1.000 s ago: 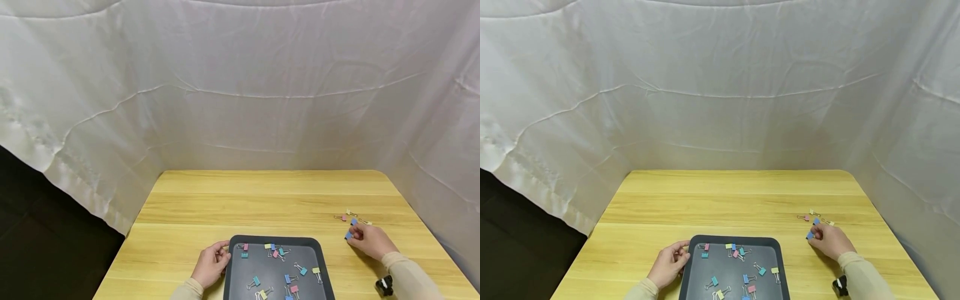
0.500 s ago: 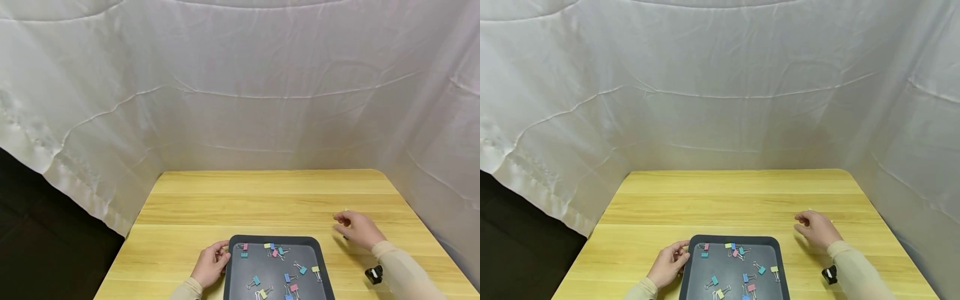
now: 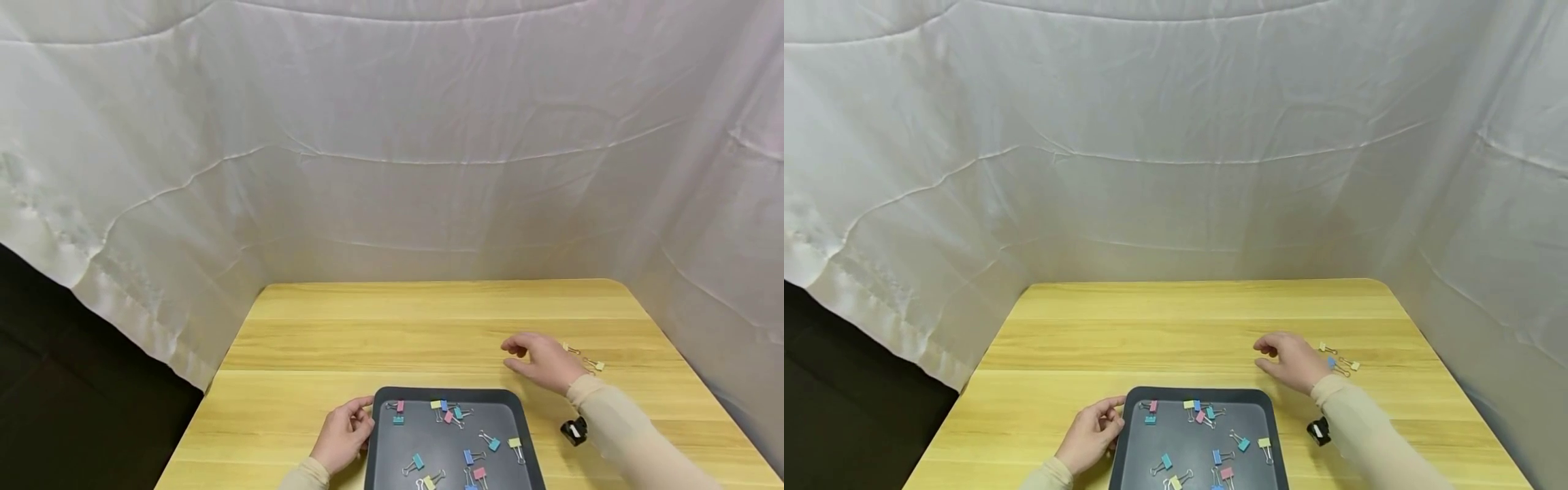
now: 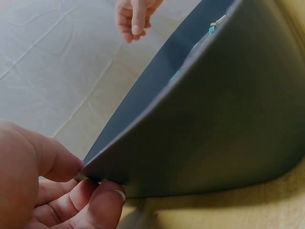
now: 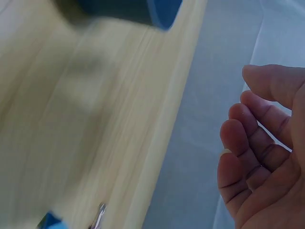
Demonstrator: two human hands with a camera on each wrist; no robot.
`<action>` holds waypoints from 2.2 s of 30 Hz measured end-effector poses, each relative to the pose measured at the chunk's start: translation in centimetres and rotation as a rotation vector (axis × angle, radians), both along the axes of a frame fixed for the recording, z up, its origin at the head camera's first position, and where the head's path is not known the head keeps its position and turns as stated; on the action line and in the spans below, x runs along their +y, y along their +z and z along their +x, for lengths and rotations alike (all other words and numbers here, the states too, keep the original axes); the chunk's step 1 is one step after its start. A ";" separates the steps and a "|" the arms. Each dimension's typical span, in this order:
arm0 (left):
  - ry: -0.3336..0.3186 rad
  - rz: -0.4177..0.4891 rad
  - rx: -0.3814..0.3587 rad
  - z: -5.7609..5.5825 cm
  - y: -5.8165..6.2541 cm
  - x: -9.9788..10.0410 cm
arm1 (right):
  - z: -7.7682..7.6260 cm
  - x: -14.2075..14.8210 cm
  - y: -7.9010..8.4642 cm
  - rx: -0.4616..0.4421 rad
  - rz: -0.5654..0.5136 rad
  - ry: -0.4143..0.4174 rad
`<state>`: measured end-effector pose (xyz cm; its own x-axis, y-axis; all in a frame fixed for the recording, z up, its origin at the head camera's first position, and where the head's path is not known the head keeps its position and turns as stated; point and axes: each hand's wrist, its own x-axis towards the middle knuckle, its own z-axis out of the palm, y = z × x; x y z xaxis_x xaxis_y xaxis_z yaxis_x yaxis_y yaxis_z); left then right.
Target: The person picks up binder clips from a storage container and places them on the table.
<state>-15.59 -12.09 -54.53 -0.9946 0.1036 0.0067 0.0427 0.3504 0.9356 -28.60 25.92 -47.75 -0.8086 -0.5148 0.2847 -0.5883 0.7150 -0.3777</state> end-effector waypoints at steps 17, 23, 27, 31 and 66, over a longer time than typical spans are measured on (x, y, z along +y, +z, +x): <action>-0.006 0.019 0.028 0.1 0.5 -0.4 | 2.1 -9.3 -0.5 0.006 0.050 0.324; -0.001 0.005 0.016 0.3 1.9 -0.2 | 3.2 -12.0 -1.3 -0.072 0.076 0.421; -0.003 -0.005 0.024 0.8 3.8 0.2 | 3.9 -13.4 -1.9 -0.108 0.088 0.494; -0.001 -0.024 0.026 1.0 4.6 0.3 | 4.6 -14.4 -2.6 -0.125 0.114 0.584; 0.001 -0.012 0.014 0.7 3.9 0.1 | 5.3 -14.5 -3.4 -0.115 0.232 0.688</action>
